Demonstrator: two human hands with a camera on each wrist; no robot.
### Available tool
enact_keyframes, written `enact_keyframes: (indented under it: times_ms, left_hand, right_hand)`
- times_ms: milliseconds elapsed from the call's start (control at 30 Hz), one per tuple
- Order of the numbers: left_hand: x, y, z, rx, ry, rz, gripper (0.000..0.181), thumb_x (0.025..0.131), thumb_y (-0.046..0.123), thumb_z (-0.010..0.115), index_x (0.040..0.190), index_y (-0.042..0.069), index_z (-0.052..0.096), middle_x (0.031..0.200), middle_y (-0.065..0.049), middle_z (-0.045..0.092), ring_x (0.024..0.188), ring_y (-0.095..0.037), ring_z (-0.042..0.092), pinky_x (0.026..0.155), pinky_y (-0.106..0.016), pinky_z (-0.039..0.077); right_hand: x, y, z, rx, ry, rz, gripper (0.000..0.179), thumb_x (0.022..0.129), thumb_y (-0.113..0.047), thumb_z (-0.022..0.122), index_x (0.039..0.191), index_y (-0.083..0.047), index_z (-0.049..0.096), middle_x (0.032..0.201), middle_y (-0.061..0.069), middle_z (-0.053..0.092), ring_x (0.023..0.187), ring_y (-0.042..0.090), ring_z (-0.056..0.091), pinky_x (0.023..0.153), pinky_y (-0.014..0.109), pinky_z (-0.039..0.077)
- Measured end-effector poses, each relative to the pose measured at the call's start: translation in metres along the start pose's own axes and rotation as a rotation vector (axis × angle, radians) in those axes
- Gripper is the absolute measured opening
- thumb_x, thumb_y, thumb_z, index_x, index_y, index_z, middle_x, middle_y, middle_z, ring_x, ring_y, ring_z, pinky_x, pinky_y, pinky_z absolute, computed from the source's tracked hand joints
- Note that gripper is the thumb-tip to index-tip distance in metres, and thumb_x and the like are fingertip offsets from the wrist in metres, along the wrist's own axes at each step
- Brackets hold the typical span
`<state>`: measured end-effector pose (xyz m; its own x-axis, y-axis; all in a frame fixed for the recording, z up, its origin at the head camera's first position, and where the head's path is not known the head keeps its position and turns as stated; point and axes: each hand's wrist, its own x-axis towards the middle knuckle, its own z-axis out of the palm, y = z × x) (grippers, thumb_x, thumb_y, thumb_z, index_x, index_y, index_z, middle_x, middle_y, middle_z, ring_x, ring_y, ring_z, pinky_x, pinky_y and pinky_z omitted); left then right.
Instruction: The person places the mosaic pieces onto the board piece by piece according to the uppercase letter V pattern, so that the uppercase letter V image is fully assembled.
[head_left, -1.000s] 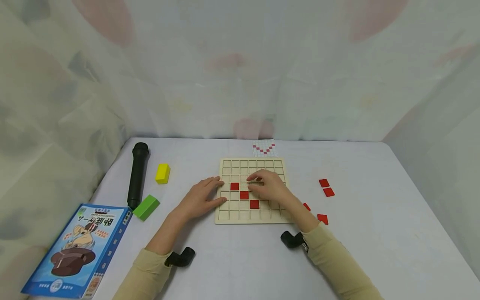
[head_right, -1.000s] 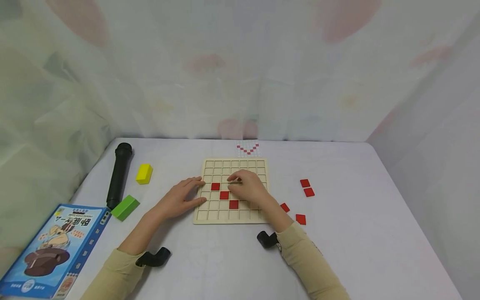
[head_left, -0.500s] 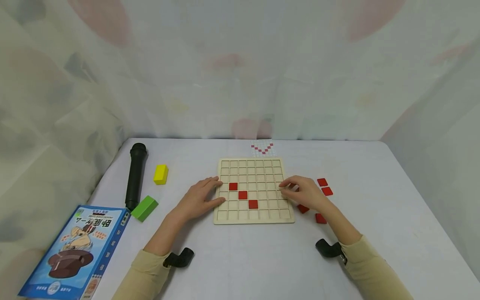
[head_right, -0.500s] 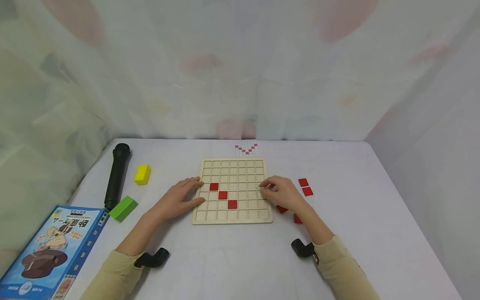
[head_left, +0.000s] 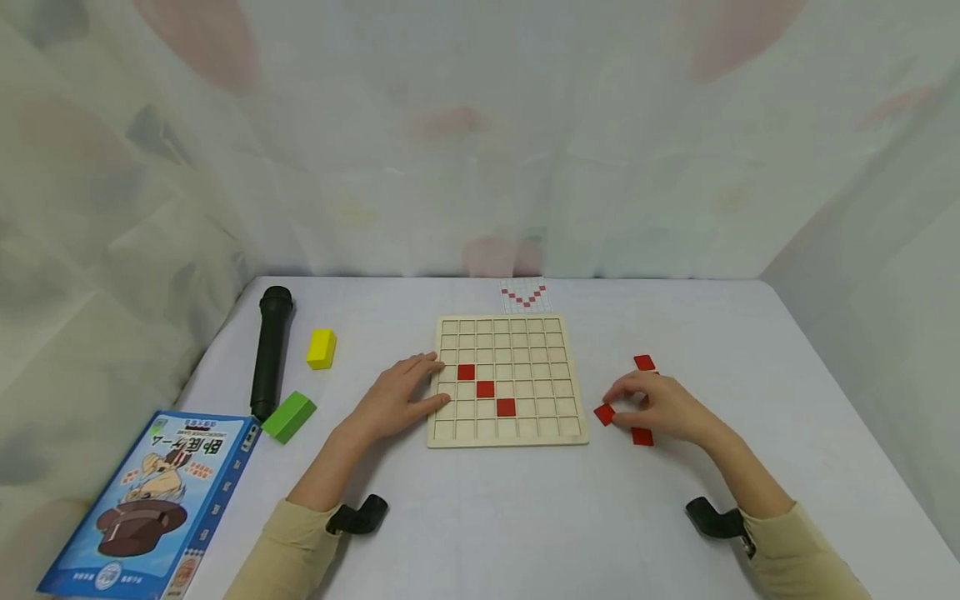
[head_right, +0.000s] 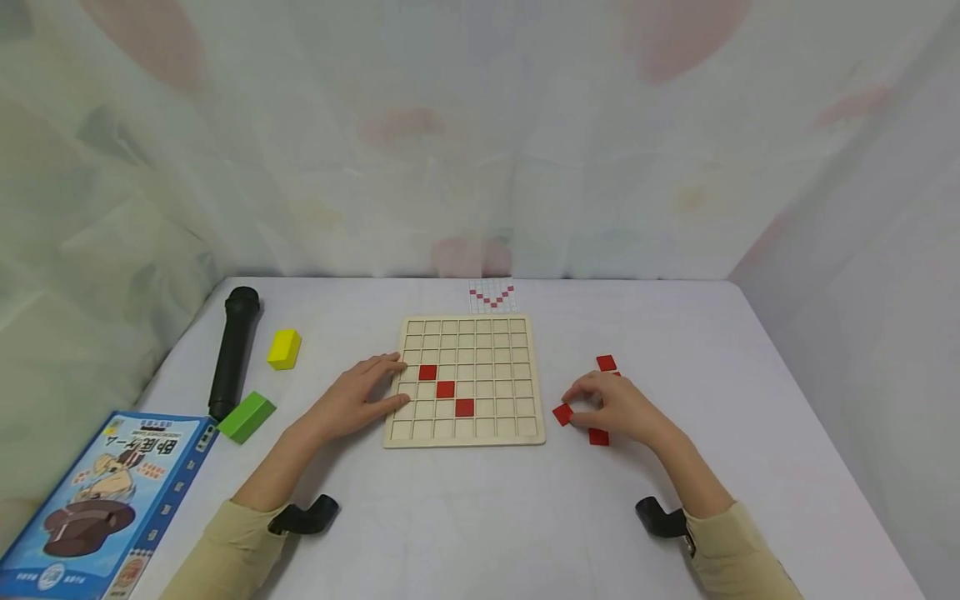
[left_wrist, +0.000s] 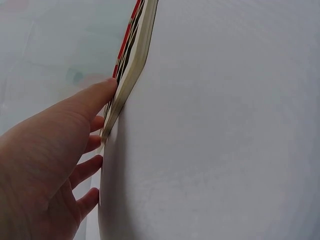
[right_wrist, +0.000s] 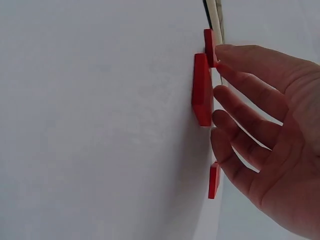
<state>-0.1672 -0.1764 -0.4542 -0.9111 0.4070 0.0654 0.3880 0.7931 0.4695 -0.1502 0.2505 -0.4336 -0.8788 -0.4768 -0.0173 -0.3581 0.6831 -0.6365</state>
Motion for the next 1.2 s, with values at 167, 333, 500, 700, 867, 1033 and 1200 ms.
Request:
enact_keyframes:
  times_ms: [167,333,500,700,867,1033,1200]
  left_hand:
    - [0.000,0.001,-0.001,0.004,-0.001,-0.001,0.058,0.090,0.044,0.069,0.135,0.010,0.056,0.148,-0.011,0.044,0.137,-0.035,0.038,0.110,-0.056,0.030]
    - [0.000,0.000,0.000,0.001,-0.001,0.004,0.057,0.090,0.044,0.068,0.135,0.010,0.056,0.148,-0.012,0.044,0.137,-0.035,0.037,0.110,-0.056,0.030]
    - [0.000,-0.001,0.000,0.000,0.002,0.010,0.057,0.090,0.045,0.068,0.134,0.011,0.056,0.148,-0.012,0.045,0.137,-0.035,0.038,0.110,-0.056,0.031]
    - [0.000,-0.001,0.000,0.001,-0.003,0.002,0.057,0.090,0.046,0.067,0.134,0.011,0.056,0.148,-0.011,0.044,0.137,-0.034,0.038,0.111,-0.055,0.030]
    - [0.000,-0.001,0.001,0.002,-0.010,-0.003,0.057,0.090,0.047,0.066,0.135,0.012,0.055,0.149,-0.010,0.044,0.137,-0.033,0.038,0.110,-0.055,0.030]
    - [0.000,-0.003,0.001,0.006,-0.007,0.004,0.058,0.091,0.047,0.066,0.135,0.012,0.055,0.149,-0.010,0.044,0.137,-0.034,0.038,0.111,-0.055,0.030]
    - [0.000,-0.002,0.001,0.002,-0.002,0.009,0.059,0.090,0.046,0.067,0.136,0.011,0.054,0.149,-0.011,0.044,0.137,-0.034,0.038,0.111,-0.055,0.030]
  right_hand:
    - [-0.002,0.002,0.003,-0.020,0.010,-0.016,0.021,0.081,-0.015,0.080,0.099,-0.018,0.070,0.101,-0.007,0.063,0.095,0.014,0.056,0.081,0.034,0.052]
    - [-0.002,0.003,0.004,-0.053,0.055,-0.028,0.020,0.080,-0.016,0.082,0.096,-0.017,0.069,0.096,-0.007,0.062,0.091,0.015,0.056,0.077,0.032,0.052]
    - [-0.002,0.003,0.004,-0.056,0.062,-0.019,0.021,0.079,-0.016,0.082,0.095,-0.017,0.069,0.096,-0.006,0.061,0.091,0.015,0.055,0.075,0.031,0.051]
    - [-0.001,0.004,0.005,-0.065,0.073,-0.011,0.021,0.079,-0.016,0.082,0.095,-0.016,0.069,0.095,-0.006,0.062,0.090,0.015,0.056,0.074,0.031,0.051]
    - [0.001,0.006,0.005,-0.054,0.101,-0.008,0.022,0.080,-0.017,0.082,0.097,-0.016,0.069,0.094,-0.006,0.064,0.089,0.015,0.057,0.078,0.036,0.052]
    - [0.006,0.004,0.007,-0.032,0.120,0.001,0.022,0.081,-0.019,0.081,0.099,-0.017,0.069,0.097,-0.005,0.064,0.093,0.017,0.058,0.083,0.041,0.053]
    - [0.015,-0.002,0.010,-0.022,0.118,0.008,0.022,0.081,-0.022,0.081,0.099,-0.018,0.070,0.100,-0.005,0.065,0.097,0.017,0.057,0.085,0.041,0.052]
